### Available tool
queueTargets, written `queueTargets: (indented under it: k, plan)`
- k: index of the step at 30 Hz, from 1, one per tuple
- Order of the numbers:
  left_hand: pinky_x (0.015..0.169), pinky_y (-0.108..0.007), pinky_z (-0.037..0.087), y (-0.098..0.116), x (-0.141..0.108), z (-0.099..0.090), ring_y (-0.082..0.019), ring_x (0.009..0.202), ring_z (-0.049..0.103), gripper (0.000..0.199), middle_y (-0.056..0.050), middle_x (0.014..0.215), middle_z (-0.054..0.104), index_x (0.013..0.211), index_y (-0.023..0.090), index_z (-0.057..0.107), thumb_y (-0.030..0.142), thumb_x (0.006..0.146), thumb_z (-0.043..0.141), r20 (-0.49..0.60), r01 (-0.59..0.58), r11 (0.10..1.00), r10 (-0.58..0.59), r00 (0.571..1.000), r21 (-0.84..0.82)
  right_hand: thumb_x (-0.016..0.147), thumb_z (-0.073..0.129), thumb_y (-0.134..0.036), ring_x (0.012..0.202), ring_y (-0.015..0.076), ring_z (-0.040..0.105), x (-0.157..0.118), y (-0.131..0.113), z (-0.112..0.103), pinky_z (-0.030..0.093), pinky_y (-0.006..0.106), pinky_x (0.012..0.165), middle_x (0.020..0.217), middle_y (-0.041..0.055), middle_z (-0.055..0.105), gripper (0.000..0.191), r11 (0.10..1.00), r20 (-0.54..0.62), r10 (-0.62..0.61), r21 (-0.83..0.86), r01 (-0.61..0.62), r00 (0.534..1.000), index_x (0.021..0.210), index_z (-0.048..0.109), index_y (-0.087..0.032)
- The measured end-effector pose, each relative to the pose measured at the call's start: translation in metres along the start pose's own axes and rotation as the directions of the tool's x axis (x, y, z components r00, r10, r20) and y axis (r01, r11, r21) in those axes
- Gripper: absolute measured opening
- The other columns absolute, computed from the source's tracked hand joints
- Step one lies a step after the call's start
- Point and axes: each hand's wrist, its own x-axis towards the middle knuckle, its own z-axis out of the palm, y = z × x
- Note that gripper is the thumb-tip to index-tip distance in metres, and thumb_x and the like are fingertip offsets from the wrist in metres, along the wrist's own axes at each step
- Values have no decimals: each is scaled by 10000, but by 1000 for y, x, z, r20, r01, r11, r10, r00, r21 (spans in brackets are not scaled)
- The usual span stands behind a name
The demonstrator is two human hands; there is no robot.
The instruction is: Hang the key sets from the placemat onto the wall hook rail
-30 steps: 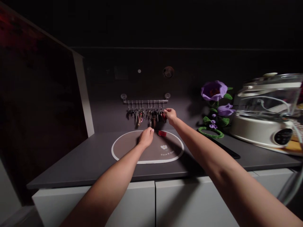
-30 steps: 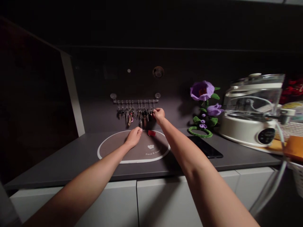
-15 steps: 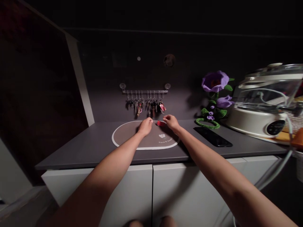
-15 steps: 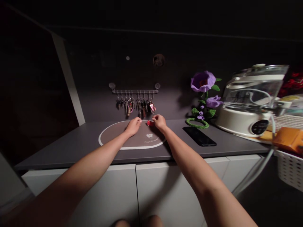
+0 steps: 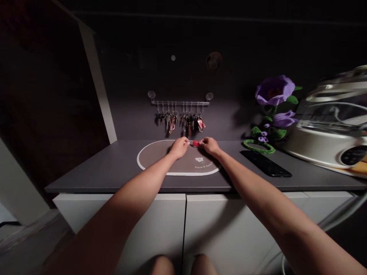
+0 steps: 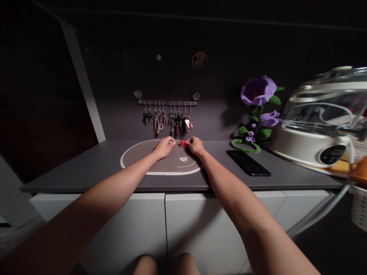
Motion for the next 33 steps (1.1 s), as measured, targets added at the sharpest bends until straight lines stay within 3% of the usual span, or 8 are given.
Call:
queueTargets:
  k: [10, 18, 25, 29, 33]
  plan:
    - [618, -229, 388, -2, 2, 3, -111, 639, 506, 114, -15, 703, 573, 794, 154, 591, 244, 738, 549, -76, -35, 999, 34, 997, -7, 734, 530, -299, 540, 88, 476, 6, -7, 5, 345, 206, 547, 611, 3, 581, 162, 948, -55, -53, 312, 68, 997, 688, 569, -148]
    - [667, -242, 405, -1, 5, 0, -114, 675, 506, 128, -23, 758, 556, 786, 162, 583, 278, 732, 573, -182, -62, 998, 65, 981, 24, 712, 571, -312, 527, 87, 494, -1, -24, 5, 402, 224, 547, 591, -15, 539, 165, 779, -22, -113, 618, 102, 993, 707, 525, -154]
    - [686, -241, 401, 0, 6, -6, -125, 718, 515, 120, -37, 800, 572, 804, 170, 602, 215, 791, 492, -204, -100, 990, 119, 972, 99, 715, 554, -314, 499, 77, 466, -6, -30, 1, 387, 221, 523, 554, -33, 511, 161, 699, -64, -186, 693, 178, 980, 714, 519, -156]
    - [724, -252, 397, 2, 6, -12, -148, 779, 532, 136, -51, 829, 595, 802, 179, 634, 208, 792, 501, -205, -111, 976, 150, 967, 187, 708, 557, -295, 489, 76, 459, -6, -30, 1, 393, 222, 518, 536, -34, 507, 144, 678, -54, -153, 720, 144, 987, 696, 529, -155]
    - [744, -253, 396, 4, 5, -16, -157, 806, 545, 163, -54, 827, 625, 794, 186, 655, 199, 800, 492, -215, -120, 973, 162, 963, 199, 719, 554, -229, 474, 65, 452, -9, -33, 0, 408, 211, 518, 526, -43, 494, 83, 593, 7, -97, 804, 52, 995, 711, 524, -152]
